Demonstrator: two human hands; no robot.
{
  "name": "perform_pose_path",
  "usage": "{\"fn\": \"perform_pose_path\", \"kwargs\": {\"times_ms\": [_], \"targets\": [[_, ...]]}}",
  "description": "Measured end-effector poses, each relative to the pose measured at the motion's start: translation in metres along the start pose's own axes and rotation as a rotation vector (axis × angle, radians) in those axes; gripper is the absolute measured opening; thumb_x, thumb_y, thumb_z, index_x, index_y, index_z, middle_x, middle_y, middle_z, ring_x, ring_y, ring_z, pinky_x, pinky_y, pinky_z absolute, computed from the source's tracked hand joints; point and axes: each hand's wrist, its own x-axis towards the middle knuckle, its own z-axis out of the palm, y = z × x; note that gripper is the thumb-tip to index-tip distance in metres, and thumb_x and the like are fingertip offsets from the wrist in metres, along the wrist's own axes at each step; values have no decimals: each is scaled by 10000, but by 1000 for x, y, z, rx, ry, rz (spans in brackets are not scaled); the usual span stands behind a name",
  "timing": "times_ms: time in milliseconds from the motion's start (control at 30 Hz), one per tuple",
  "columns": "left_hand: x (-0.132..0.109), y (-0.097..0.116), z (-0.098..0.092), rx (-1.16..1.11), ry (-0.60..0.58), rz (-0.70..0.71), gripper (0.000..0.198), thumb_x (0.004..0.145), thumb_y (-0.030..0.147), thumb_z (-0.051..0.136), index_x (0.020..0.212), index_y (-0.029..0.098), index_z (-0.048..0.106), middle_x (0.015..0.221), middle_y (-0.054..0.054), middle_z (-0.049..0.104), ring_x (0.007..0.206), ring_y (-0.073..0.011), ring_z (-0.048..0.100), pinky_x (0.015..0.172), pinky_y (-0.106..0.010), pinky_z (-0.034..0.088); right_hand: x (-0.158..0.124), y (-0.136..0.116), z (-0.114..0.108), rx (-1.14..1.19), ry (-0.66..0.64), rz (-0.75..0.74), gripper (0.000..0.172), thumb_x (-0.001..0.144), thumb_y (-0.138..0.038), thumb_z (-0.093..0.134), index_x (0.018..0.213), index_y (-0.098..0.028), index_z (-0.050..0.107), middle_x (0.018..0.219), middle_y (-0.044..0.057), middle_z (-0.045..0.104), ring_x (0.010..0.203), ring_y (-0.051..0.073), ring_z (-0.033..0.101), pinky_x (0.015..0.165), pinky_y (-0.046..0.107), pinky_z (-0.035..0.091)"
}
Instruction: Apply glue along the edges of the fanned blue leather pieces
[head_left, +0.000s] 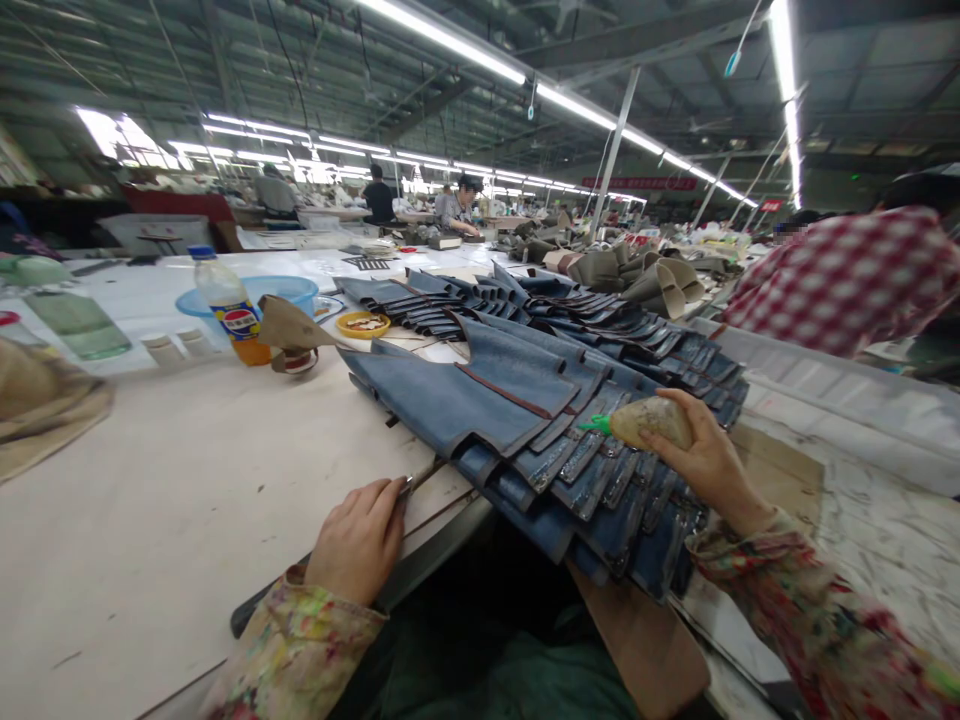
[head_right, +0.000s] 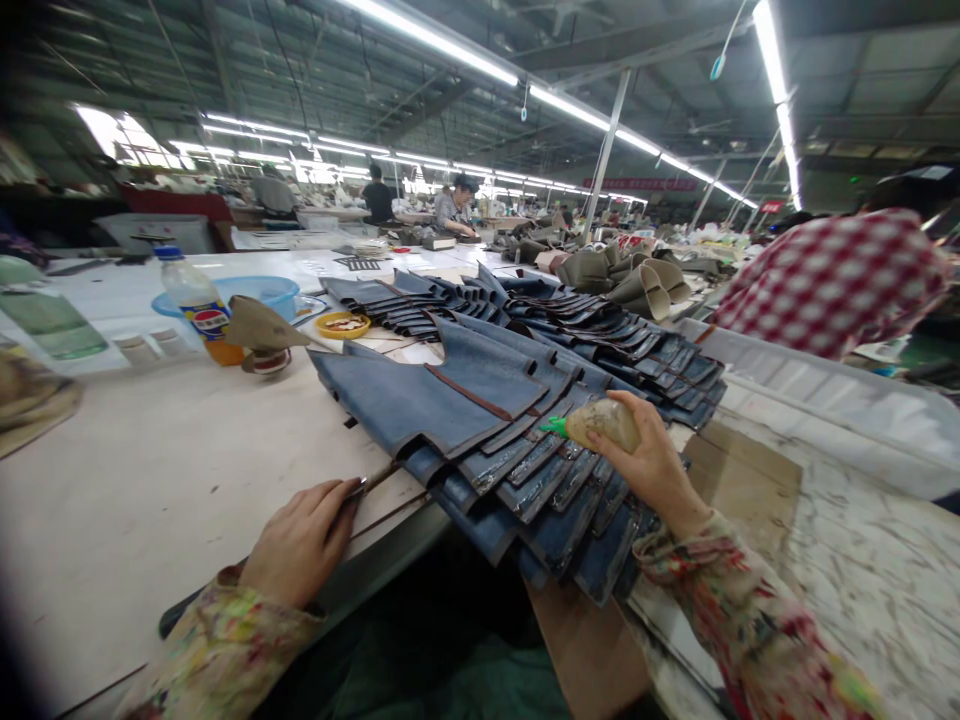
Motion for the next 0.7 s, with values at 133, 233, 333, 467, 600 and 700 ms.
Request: {"fn": "perform_pose_path", "kwargs": {"times_ms": [133,233,333,467,600,700], "targets": [[1,0,0,-7,3,3,277,877,266,443,1106,157,554,1013,-61,619,888,-212,556,769,-341,442,8,15,4,-19,4,-13,529,754,-489,586,1183,-199,478,1093,98,520,993,260,516,887,407,432],[1,0,0,-9,-4,5,279,875,266,448,1112,158,548,1016,-59,617,890,-211,555,766,-341,443,16,29,7,-30,12,-18,550,750,-501,585,1189,-188,476,1089,110,516,996,273,510,881,429,430],[2,1,0,-10,-8,-3,276,874,266,454,1114,163,543,1013,-51,617,883,-209,555,761,-341,444,25,45,10,-52,15,-9,571,746,-527,576,1191,-184,475,1072,118,514,992,289,508,877,460,425],[2,1,0,-12,-5,-1,268,870,262,462,1105,162,546,999,-51,618,879,-210,554,752,-344,447,36,61,12,-86,32,-19,580,737,-551,562,1179,-184,483,1062,122,510,993,302,501,890,482,411],[1,1,-1,-9,-2,-3,266,867,257,465,1101,161,548,995,-52,620,877,-211,556,747,-346,450,38,63,11,-84,28,26,582,727,-546,571,1180,-193,482,1071,115,519,994,293,506,897,461,412],[2,2,-1,-4,2,-3,266,866,256,466,1100,163,551,994,-50,621,876,-210,559,740,-344,453,34,59,9,-10,-15,151,587,704,-535,605,1169,-194,499,1098,102,542,989,276,528,903,426,418]]}}
